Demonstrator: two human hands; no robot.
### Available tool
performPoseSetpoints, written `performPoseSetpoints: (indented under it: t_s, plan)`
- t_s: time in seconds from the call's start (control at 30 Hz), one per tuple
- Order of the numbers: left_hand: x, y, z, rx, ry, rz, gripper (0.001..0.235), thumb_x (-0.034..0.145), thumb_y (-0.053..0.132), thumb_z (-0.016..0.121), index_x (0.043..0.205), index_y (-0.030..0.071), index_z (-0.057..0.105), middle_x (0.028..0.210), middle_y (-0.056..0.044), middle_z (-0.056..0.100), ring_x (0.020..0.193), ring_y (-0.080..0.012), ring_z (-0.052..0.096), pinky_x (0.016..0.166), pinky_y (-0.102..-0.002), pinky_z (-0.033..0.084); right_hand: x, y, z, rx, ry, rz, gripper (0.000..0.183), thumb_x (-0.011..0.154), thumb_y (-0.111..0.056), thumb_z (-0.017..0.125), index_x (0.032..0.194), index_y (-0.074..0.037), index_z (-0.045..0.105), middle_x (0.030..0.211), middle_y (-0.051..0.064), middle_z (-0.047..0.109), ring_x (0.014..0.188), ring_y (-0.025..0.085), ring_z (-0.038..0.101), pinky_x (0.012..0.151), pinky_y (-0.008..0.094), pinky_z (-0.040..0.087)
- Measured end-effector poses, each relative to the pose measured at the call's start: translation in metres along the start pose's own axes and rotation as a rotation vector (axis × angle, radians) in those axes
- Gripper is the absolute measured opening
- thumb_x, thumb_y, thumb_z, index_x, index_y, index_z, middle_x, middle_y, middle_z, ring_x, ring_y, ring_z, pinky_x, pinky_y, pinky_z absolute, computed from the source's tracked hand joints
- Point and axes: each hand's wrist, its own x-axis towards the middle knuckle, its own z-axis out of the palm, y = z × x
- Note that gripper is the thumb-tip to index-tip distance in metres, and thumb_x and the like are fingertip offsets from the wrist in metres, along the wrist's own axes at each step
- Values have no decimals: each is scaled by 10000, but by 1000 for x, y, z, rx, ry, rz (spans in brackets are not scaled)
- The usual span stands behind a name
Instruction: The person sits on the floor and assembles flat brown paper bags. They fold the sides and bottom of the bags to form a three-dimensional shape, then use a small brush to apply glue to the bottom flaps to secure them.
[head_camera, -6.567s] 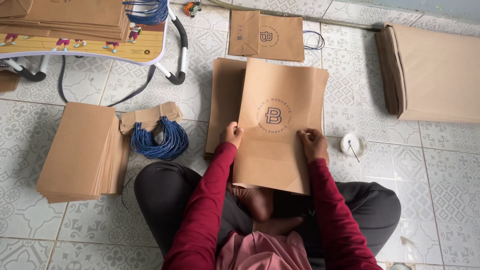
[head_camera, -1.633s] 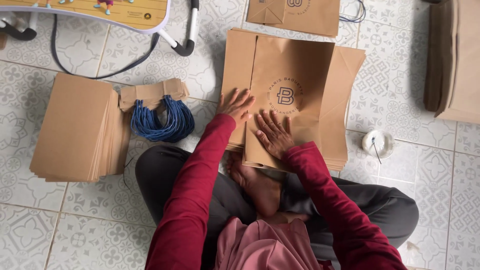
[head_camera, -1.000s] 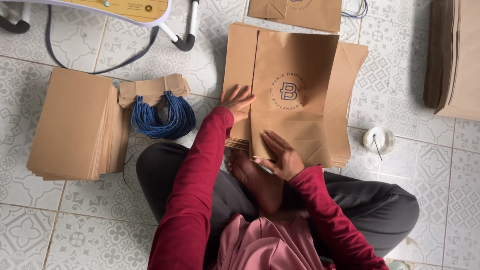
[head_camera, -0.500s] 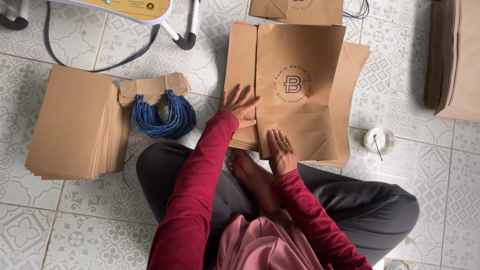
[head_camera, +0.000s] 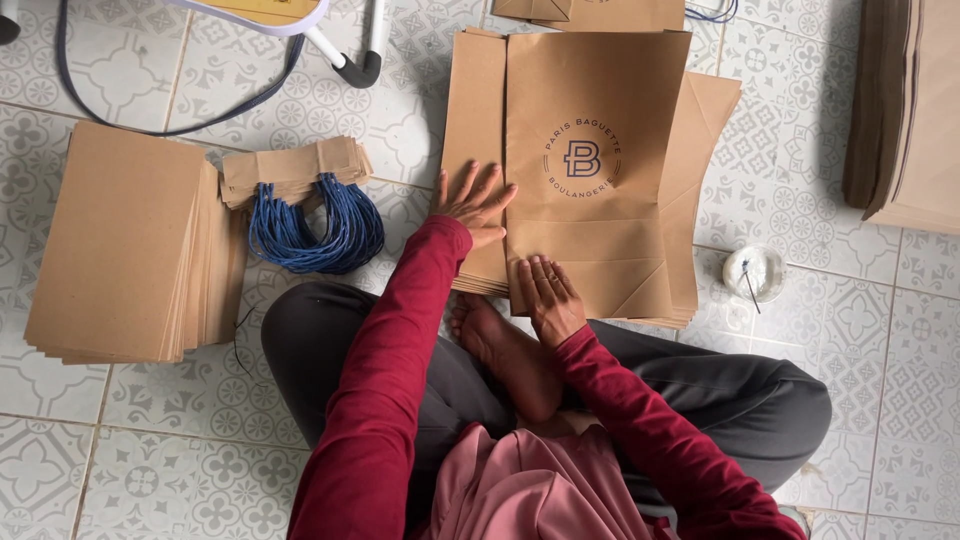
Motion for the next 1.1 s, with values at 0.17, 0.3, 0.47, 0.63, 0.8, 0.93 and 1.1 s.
performPoseSetpoints:
  t_s: [0.17, 0.3, 0.47, 0.63, 0.8, 0.93, 1.1]
  plan:
    - [2, -3, 2, -10, 22, 17, 886, 831, 620, 486, 1599, 511, 57, 1719, 76, -78, 1563, -287, -145, 1177, -686, -122, 3, 2, -8, 48, -12, 24, 626, 780, 63, 505, 1389, -30, 619, 1272, 214, 692, 1220, 316, 664, 1111, 427, 472]
    - [-3, -1, 0, -1, 51, -3, 894, 824, 608, 490, 1597, 521, 50, 1720, 87, -63, 1566, -269, -133, 1187, -671, -111, 4, 4, -8, 72, 3, -9, 603, 804, 61, 485, 1388, -15, 618, 1263, 227, 691, 1214, 322, 667, 1110, 420, 471]
    - [-4, 1, 0, 11, 54, -8, 886, 827, 603, 487, 1595, 519, 53, 1719, 90, -58, 1568, -272, -123, 1187, -676, -114, 7, 3, -9, 29, 1, -80, 528, 848, 43, 495, 1354, -23, 635, 1229, 225, 703, 1192, 323, 681, 1086, 420, 492]
    - [3, 1, 5, 20, 33, -17, 866, 842, 592, 468, 1598, 503, 53, 1718, 90, -73, 1566, -271, -137, 1185, -680, -123, 7, 5, -3, 10, -2, -130, 469, 885, -1, 501, 1330, -30, 647, 1178, 225, 714, 1147, 329, 700, 1050, 423, 515]
    - [-17, 17, -15, 34, 22, -46, 827, 882, 661, 367, 1621, 440, 69, 1726, 53, -55, 1563, -289, -154, 1168, -682, -163, 3, 6, 2, 17, -120, -122, 491, 877, -73, 536, 1360, -31, 615, 1200, 234, 695, 1165, 363, 682, 1058, 485, 501]
    - [-22, 23, -11, 68, 26, -32, 972, 831, 823, 389, 1625, 415, 5, 1719, 23, -109, 1559, -323, -158, 1160, -704, -162, -8, 8, -2, 57, -207, -91, 559, 873, -100, 524, 1425, -14, 556, 1266, 261, 658, 1237, 393, 634, 1102, 529, 451]
    - [-28, 26, -17, 66, 40, -55, 1004, 834, 846, 424, 1635, 377, 42, 1726, -21, -62, 1562, -358, -112, 1163, -720, -129, 0, 9, -35, 160, -312, -63, 563, 855, -149, 569, 1392, 20, 557, 1251, 264, 657, 1183, 409, 653, 1014, 523, 515]
